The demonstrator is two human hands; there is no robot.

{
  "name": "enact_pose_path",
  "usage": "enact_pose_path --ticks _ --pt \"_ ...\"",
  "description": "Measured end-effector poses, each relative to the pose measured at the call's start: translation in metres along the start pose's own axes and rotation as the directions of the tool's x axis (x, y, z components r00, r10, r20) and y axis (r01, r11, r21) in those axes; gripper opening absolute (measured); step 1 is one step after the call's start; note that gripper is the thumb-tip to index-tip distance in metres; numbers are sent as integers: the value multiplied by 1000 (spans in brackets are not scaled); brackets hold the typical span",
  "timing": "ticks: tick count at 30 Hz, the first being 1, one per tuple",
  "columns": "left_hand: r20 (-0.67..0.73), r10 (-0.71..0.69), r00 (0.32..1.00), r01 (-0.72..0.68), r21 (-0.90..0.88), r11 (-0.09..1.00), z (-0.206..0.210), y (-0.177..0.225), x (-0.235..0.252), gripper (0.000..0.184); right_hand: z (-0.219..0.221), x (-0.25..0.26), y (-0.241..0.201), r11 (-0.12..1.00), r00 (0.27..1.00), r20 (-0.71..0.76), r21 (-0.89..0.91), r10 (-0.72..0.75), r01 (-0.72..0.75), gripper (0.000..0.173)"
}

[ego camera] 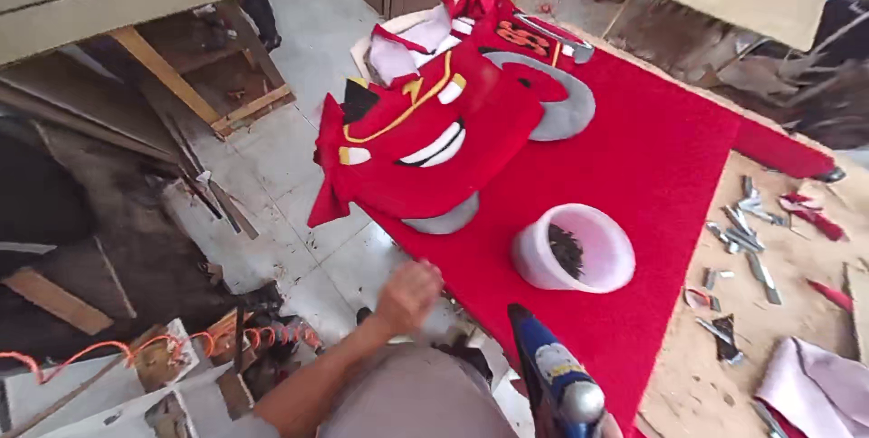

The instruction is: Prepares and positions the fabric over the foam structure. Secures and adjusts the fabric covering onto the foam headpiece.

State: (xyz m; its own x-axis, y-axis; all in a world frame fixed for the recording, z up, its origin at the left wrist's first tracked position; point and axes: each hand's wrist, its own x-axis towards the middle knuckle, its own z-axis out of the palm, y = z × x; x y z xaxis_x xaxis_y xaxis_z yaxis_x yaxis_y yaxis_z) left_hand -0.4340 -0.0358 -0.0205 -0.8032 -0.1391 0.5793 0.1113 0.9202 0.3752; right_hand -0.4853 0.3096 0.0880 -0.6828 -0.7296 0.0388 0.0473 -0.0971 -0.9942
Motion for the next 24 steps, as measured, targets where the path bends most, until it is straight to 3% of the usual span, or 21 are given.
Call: enact_pose_path --ticks 1,3,5,6,8,11,13,16,18,21,22,24 --pt "-92 -212 973 218 59 974 -25 -40 8 36 25 22 -1 1000 1000 -3 -17 9 -9 57" --pt "-201 -580 790 583 -48 811 -75 -123 36 66 72 61 -4 998 1000 22 -55 19 -18 51" --pt "-274 -742 612 697 -256 669 -107 -204 66 85 110 96 -9 997 999 50 -71 18 -15 47" --pt "-260 -775 577 706 -318 633 -116 -240 81 89 127 113 -11 996 999 47 -83 17 -13 47" --pt "-97 -803 588 729 -367 578 -119 -295 113 89 156 149 -16 989 1000 14 -146 7 -5 47" --pt "162 -756 634 767 -261 587 -102 -338 144 56 187 209 -21 960 994 -113 -279 -7 -25 45" --pt "147 -759 634 770 -200 605 -100 -354 152 43 204 255 -20 911 967 -252 -404 -22 -85 43" --pt "42 -801 598 767 -320 556 -107 -410 151 41 213 327 -1 734 889 -453 -625 -65 -265 52" --pt "100 -863 495 805 -427 412 -110 -466 135 41 212 370 14 603 832 -552 -684 -60 -410 60" --pt "355 -907 227 918 -388 79 -112 -548 103 46 211 433 24 463 734 -679 -656 -18 -596 65" --pt "381 -907 179 938 -345 39 -115 -573 100 45 214 450 26 445 693 -721 -619 5 -647 65" --pt "393 -897 205 948 -306 83 -124 -614 124 37 225 481 28 455 605 -794 -516 62 -725 65"
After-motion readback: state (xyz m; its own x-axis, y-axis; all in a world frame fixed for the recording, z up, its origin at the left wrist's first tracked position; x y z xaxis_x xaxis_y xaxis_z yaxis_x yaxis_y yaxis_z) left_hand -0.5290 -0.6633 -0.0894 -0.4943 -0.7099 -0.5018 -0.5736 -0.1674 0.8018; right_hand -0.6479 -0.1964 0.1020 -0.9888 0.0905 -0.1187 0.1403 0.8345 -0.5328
